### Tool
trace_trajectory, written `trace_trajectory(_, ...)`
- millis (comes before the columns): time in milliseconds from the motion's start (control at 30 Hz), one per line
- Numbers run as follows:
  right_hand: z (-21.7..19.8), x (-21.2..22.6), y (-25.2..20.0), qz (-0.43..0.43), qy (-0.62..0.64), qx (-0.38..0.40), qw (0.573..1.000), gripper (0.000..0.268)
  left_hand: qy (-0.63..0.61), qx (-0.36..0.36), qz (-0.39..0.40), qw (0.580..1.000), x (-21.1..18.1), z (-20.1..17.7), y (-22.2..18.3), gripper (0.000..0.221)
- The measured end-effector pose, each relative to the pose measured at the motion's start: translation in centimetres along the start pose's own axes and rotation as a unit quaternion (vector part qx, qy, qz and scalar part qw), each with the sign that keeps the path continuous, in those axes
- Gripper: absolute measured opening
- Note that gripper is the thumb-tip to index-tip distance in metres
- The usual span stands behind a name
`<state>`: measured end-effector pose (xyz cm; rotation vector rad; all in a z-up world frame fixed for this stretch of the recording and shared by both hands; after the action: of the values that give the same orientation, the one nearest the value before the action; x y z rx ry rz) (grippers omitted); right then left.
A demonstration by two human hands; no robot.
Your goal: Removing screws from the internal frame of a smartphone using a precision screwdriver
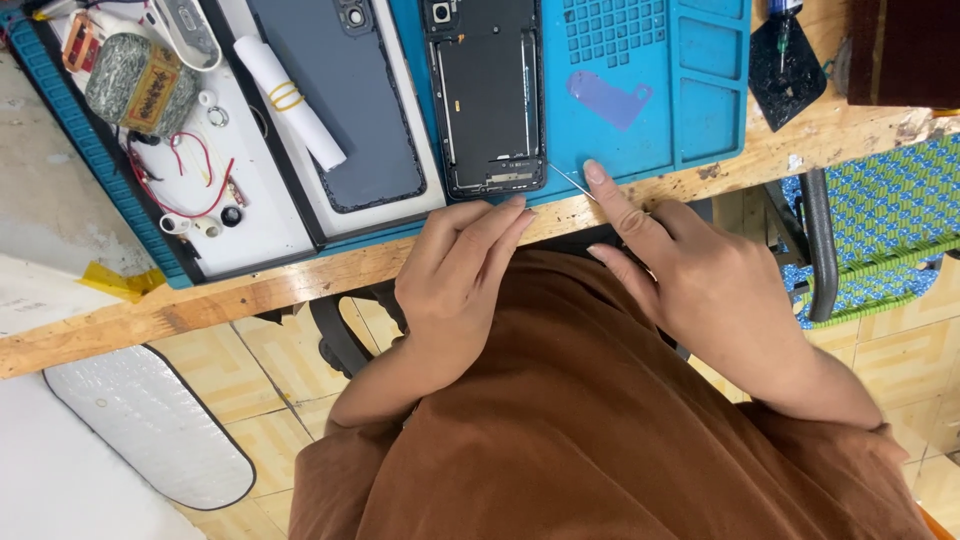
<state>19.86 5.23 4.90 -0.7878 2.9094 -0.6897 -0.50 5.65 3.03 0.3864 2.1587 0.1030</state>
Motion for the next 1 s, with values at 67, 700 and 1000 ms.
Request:
trace_trajectory(67, 0.0, 0.0, 0.1, 0.013, 0.006, 0.002, 1.0, 0.066, 0.0, -0.006, -0.003, 1.0, 0.1, 0.0, -0.1, 0.024)
trace_trajectory(700, 0.3, 1.5, -2.1, -0.125, 0.083, 0.018, 0.989, 0.073, 0.088, -0.001, 0.323, 0.942, -6.0, -6.7, -4.1, 0.004)
trace_trajectory(1000, 2.7, 5.1, -2.1, -0.263, 0.277, 0.2, 0.902, 0.06, 0.117, 0.101, 0.331, 0.931, -3.6, -3.7, -9.3, 0.023)
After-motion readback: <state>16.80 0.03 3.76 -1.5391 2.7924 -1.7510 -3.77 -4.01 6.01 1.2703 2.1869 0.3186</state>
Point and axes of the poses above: each hand's wrist, its own y-axis towards the middle knuckle, its own z-axis out of the palm, x = y × z, the point moved 6 cm from there along y, towards the middle knuckle, and after that the axes turned 15 degrees about x, right-handed, at the moved point
